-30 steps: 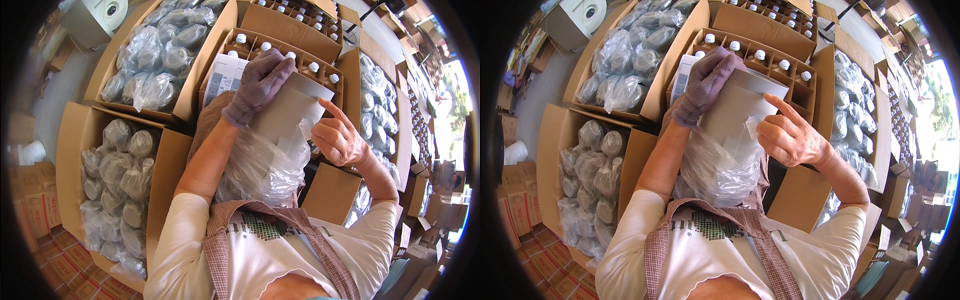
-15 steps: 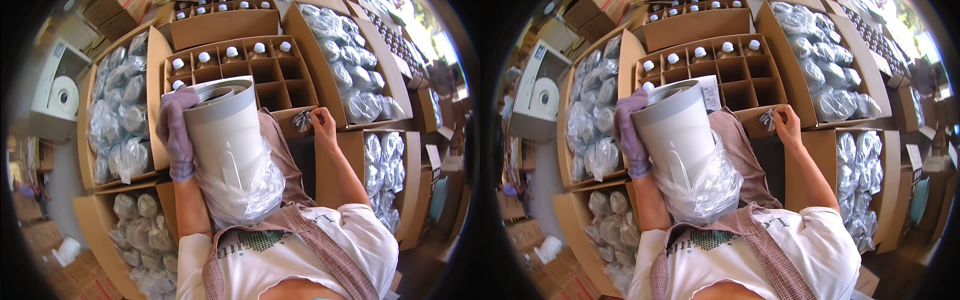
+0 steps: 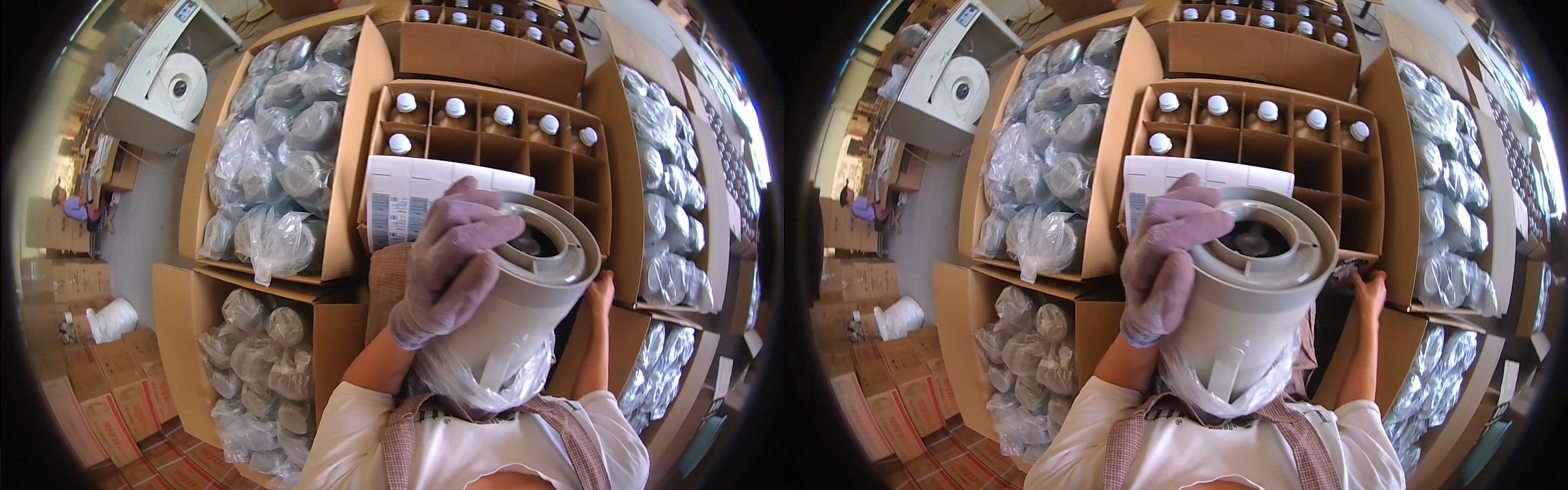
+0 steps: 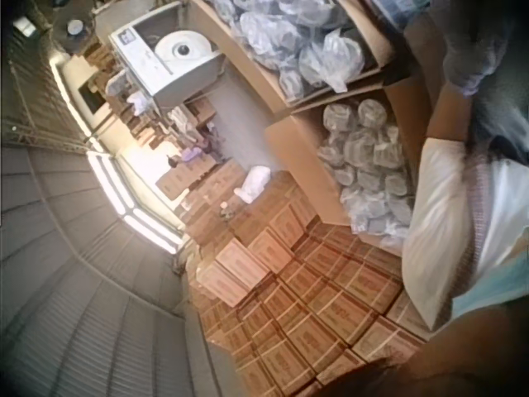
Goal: The person assembles thermal flasks by inserting reflective inner liners into outer plastic shells, placing caps, and applying adhesive labels to the exterior of the shells.
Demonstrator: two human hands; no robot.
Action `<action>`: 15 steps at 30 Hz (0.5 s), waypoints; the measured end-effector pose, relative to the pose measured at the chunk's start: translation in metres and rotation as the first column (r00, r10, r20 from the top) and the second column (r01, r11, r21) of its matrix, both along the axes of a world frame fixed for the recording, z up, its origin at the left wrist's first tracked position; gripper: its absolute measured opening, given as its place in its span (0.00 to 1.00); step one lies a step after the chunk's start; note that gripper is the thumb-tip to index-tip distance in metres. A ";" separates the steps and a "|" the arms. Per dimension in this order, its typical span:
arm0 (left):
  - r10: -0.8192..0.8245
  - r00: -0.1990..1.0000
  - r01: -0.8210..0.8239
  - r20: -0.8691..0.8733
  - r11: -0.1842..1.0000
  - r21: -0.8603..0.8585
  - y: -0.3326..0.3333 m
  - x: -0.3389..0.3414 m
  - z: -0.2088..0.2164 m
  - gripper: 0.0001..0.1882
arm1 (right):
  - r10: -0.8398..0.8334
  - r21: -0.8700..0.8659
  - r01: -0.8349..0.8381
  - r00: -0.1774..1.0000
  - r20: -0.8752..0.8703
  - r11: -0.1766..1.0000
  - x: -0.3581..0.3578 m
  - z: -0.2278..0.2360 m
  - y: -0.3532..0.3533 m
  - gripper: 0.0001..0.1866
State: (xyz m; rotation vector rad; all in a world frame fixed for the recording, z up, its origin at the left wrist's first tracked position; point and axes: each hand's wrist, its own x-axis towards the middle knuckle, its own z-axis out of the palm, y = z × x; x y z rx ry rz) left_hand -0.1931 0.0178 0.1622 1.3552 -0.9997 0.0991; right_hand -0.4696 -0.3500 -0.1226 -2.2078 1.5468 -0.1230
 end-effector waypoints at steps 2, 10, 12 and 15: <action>-0.027 0.999 0.026 -0.022 0.998 -0.057 0.006 0.004 -0.003 0.19 | 0.183 -0.149 -0.230 0.944 -0.274 0.962 0.007 0.051 0.001 0.23; 0.317 0.822 -0.363 -0.473 0.932 -0.006 0.038 0.093 -0.063 0.21 | 0.451 0.095 -0.678 0.580 0.679 0.729 0.253 0.201 0.121 0.05; 0.456 0.701 -0.411 -0.548 0.887 0.212 0.063 0.126 -0.135 0.29 | 0.866 -0.383 -0.807 0.289 0.408 0.450 0.298 0.184 0.135 0.15; 0.523 0.681 -0.243 -0.513 0.821 0.516 0.076 0.134 -0.177 0.37 | 0.896 -0.045 -0.896 0.437 0.081 0.441 0.329 0.173 0.144 0.32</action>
